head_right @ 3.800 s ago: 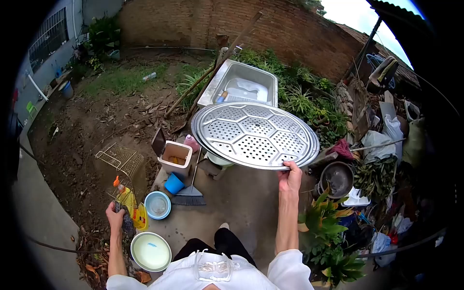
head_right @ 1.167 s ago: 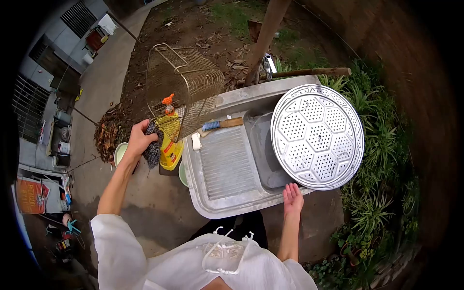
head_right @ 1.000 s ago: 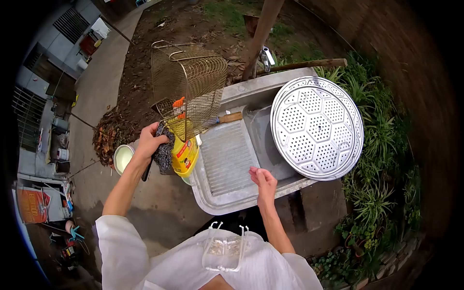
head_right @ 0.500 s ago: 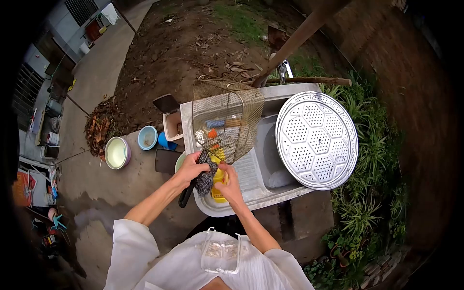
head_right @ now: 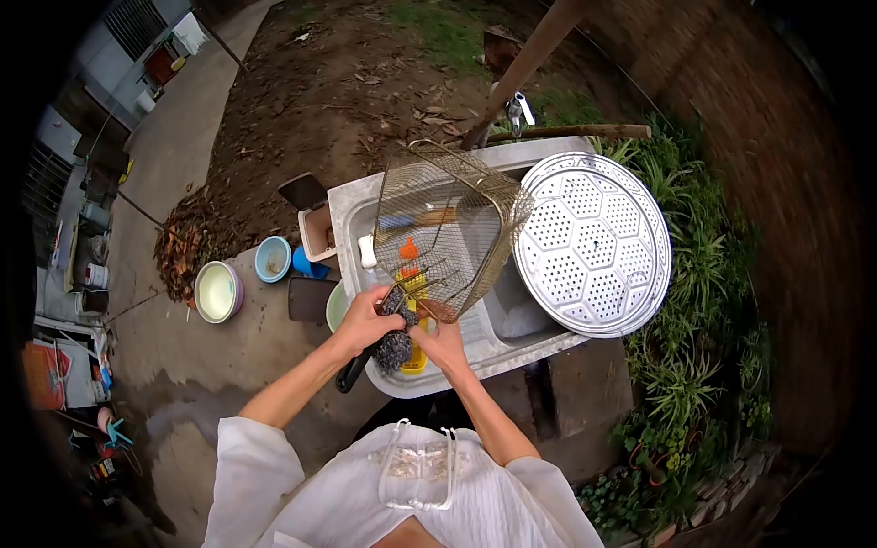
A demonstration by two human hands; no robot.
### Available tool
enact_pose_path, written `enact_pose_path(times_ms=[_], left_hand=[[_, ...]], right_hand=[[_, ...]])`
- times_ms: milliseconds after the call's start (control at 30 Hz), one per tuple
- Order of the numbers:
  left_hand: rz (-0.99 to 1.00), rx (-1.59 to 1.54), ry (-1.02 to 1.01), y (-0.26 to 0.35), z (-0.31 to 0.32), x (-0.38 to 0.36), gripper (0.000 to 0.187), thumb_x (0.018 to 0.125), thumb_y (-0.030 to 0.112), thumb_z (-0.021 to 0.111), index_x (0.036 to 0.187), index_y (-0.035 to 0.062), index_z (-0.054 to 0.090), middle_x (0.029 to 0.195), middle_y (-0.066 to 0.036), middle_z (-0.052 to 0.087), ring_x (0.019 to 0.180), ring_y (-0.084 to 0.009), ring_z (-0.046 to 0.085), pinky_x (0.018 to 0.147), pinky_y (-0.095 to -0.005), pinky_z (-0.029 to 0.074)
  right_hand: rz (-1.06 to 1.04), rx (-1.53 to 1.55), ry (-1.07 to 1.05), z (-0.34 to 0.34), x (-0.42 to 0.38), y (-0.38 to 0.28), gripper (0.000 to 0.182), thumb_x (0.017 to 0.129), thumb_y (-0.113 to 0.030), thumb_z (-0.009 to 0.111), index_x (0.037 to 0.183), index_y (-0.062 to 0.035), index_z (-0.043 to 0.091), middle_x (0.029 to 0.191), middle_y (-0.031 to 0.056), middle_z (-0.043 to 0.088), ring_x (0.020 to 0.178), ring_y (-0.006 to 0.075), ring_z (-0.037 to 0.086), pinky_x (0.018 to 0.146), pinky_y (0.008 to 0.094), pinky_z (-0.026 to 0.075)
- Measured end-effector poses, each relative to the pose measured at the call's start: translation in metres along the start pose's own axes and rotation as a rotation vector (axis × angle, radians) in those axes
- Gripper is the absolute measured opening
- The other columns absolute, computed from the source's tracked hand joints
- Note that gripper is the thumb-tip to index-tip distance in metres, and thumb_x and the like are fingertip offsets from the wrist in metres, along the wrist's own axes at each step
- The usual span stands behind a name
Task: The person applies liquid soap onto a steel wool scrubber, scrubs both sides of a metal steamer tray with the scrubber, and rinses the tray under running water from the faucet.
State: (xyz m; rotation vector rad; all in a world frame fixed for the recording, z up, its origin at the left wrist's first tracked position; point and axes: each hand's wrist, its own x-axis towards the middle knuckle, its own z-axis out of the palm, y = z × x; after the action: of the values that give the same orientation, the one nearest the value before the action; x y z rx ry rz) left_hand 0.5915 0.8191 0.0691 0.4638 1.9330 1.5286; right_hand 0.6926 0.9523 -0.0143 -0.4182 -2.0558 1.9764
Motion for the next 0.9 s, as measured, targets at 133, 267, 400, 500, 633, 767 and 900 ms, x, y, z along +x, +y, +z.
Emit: enact_pose_path(times_ms=[133,267,400,500,633,767,900], left_hand=[[-0.136,-0.238,-0.062,0.008,-0.002,0.0,0.029,0.073,-0.006,0.062,0.101,-0.0018,0.064,0.089,-0.004,0.065,0.079,-0.0119,0.062,0.073,-0.0266,0.051],[-0.194,-0.376,-0.034,0.007,-0.004,0.007,0.03,0.073,-0.006,0.058,0.103,-0.0008,0.061,0.087,-0.005,0.064,0.079,-0.0124,0.063,0.071,-0.027,0.052],[-0.224,-0.515,-0.001,0.032,-0.016,0.01,0.029,0.074,-0.007,0.056,0.102,-0.0017,0.06,0.083,-0.005,0.065,0.072,-0.0136,0.064,0.067,-0.0273,0.052],[-0.214,-0.425,0.06,0.012,-0.041,0.02,0.027,0.074,-0.006,0.058,0.1,-0.0031,0.061,0.082,-0.005,0.065,0.069,-0.0129,0.063,0.063,-0.0277,0.052],[-0.255,-0.35,0.119,-0.024,-0.057,0.026,0.031,0.072,-0.006,0.056,0.102,-0.0014,0.061,0.082,-0.004,0.064,0.067,-0.011,0.062,0.062,-0.0263,0.051],[-0.349,-0.233,0.186,-0.054,-0.045,0.02,0.022,0.074,-0.003,0.062,0.096,-0.0043,0.062,0.075,-0.006,0.064,0.064,-0.0129,0.061,0.058,-0.0284,0.049],[-0.323,-0.068,0.25,-0.12,-0.022,0.027,0.024,0.071,-0.001,0.066,0.094,-0.0056,0.064,0.078,-0.009,0.065,0.069,-0.0177,0.062,0.063,-0.0317,0.048]], right_hand=[[0.237,0.239,-0.12,-0.001,-0.007,-0.013,0.05,0.077,-0.011,0.069,0.122,0.0035,0.056,0.107,0.0123,0.064,0.098,0.017,0.06,0.088,0.033,0.047],[0.388,0.419,-0.167,0.0,-0.018,-0.03,0.044,0.086,-0.018,0.071,0.119,0.005,0.055,0.107,0.0107,0.065,0.096,0.0128,0.061,0.083,0.0276,0.048],[0.359,0.376,-0.028,-0.008,-0.026,-0.031,0.041,0.086,-0.02,0.072,0.117,0.003,0.057,0.101,0.0079,0.067,0.091,0.0126,0.062,0.081,0.0259,0.048],[0.371,0.303,0.154,-0.036,-0.036,-0.017,0.035,0.084,-0.015,0.075,0.112,0.0013,0.061,0.094,0.0043,0.068,0.082,0.0094,0.061,0.073,0.023,0.047],[0.315,0.417,0.374,-0.066,-0.055,-0.009,0.025,0.082,-0.007,0.073,0.104,0.0015,0.066,0.084,0.0005,0.065,0.068,0.0064,0.053,0.062,0.0203,0.039],[0.217,0.429,0.53,-0.098,-0.065,-0.029,0.025,0.082,-0.005,0.073,0.104,0.0029,0.066,0.087,0.0017,0.066,0.069,0.0058,0.054,0.062,0.0197,0.039],[0.197,0.393,0.624,-0.126,-0.074,-0.035,0.026,0.082,-0.003,0.073,0.106,0.0039,0.065,0.086,0.0025,0.067,0.066,0.0057,0.054,0.062,0.0197,0.041]])
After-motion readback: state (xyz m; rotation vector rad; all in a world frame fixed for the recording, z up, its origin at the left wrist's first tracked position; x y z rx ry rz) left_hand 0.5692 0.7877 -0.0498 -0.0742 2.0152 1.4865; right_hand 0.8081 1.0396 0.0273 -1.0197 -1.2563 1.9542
